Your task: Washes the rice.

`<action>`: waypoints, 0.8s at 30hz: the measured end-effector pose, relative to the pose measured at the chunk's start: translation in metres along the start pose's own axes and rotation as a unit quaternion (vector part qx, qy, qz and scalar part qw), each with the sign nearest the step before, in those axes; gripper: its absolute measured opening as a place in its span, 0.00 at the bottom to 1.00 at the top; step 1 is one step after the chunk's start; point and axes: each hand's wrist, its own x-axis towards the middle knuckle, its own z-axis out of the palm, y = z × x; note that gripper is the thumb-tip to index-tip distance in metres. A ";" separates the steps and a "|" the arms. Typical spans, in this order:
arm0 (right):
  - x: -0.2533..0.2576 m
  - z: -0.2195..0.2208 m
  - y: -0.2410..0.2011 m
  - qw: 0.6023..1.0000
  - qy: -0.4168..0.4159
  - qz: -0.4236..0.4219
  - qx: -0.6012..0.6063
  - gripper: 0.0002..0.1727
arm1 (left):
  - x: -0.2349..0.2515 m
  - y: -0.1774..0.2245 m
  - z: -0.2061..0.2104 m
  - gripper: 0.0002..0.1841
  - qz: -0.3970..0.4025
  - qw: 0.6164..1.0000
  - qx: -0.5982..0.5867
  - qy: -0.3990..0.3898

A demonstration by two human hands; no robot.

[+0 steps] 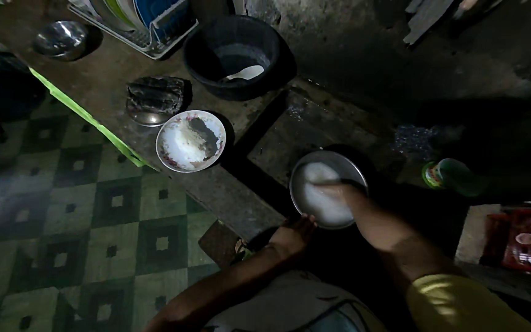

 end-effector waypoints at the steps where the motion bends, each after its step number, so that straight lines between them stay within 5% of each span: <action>1: -0.004 0.003 -0.003 1.000 -0.008 -0.014 0.009 0.35 | -0.001 0.000 0.001 0.34 -0.004 1.000 0.001 0.002; 6: -0.013 0.022 -0.022 0.981 -0.011 0.034 0.193 0.35 | -0.003 -0.002 0.004 0.32 -0.005 1.000 -0.016 0.014; 11: 0.007 0.008 -0.027 0.966 -0.095 -0.005 0.240 0.19 | -0.006 -0.002 0.001 0.33 -0.008 0.999 -0.032 0.030; 15: -0.002 -0.012 -0.047 0.987 -0.076 -0.062 0.130 0.26 | -0.003 0.001 0.002 0.32 -0.010 1.000 -0.026 0.016; 19: -0.009 -0.013 -0.054 0.997 0.039 -0.068 -0.021 0.36 | -0.002 0.002 0.001 0.31 -0.010 1.000 -0.019 0.009; 24: -0.018 -0.013 -0.056 0.982 0.152 -0.046 -0.106 0.32 | -0.002 0.000 0.000 0.33 -0.005 1.000 -0.010 -0.007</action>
